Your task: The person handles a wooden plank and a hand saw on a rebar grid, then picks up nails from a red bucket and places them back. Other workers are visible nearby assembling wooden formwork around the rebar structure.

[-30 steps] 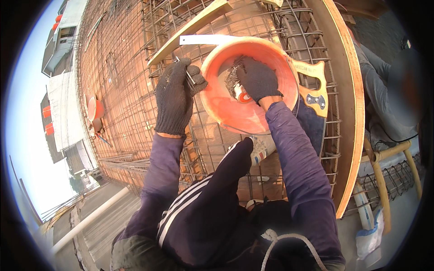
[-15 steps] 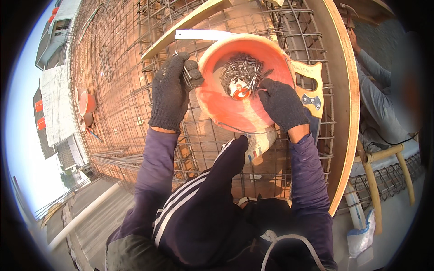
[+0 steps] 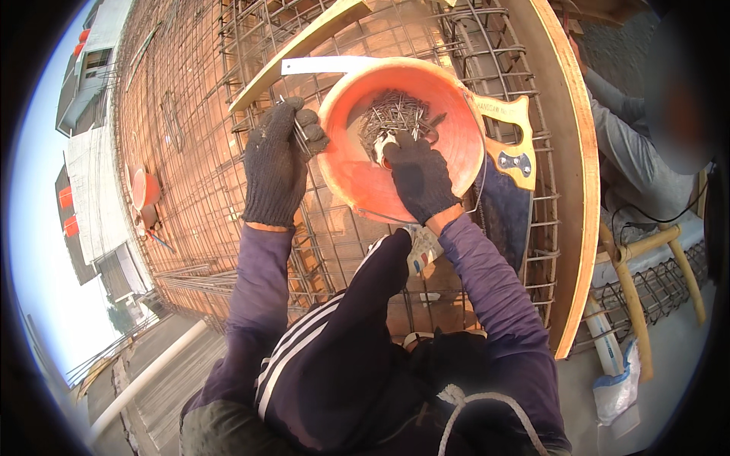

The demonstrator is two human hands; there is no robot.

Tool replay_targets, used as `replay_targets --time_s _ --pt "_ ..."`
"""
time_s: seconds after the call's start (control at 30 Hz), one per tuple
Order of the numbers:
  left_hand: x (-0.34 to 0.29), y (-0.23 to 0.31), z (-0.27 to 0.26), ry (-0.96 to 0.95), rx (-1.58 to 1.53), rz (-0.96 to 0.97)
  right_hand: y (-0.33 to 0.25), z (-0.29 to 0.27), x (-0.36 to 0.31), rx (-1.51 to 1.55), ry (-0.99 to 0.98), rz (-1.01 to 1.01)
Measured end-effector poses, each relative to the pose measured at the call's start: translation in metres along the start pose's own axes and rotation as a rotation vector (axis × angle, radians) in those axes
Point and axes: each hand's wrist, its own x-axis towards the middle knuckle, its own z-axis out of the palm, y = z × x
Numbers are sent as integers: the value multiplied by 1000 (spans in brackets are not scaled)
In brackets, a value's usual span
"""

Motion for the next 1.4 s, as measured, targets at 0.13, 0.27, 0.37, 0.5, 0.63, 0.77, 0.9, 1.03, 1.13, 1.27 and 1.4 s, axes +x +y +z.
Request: replay_targets --time_s 0.13,0.27,0.37,0.5,0.63,0.77,0.9,1.03,1.13,1.27,1.4 --pt "0 -2 -1 -14 -12 16 3 5 9 60 84 -42" --pt "2 -1 0 -18 -41 -10 -5 10 20 -129 106 -74" --pt "2 0 1 -16 -33 -15 -8 10 16 -205 72 -49" --pt "1 -2 2 45 14 4 -5 8 2 149 59 -19" --pt "2 0 2 5 -18 -4 -5 -6 -27 426 29 -24" --pt "1 -1 1 10 5 -7 10 -42 -57 363 -82 -83" --pt "1 -1 -1 -39 -35 -5 17 -68 -65 391 61 14" --pt "1 2 -2 -67 16 -8 25 -71 -47 360 124 107" --pt "0 0 -2 -23 43 -4 33 -70 -37 323 103 144" --pt "-2 -1 -3 -38 105 43 39 -66 -29 333 122 174" --pt "-1 0 -2 -23 15 2 41 -53 -17 318 100 152"
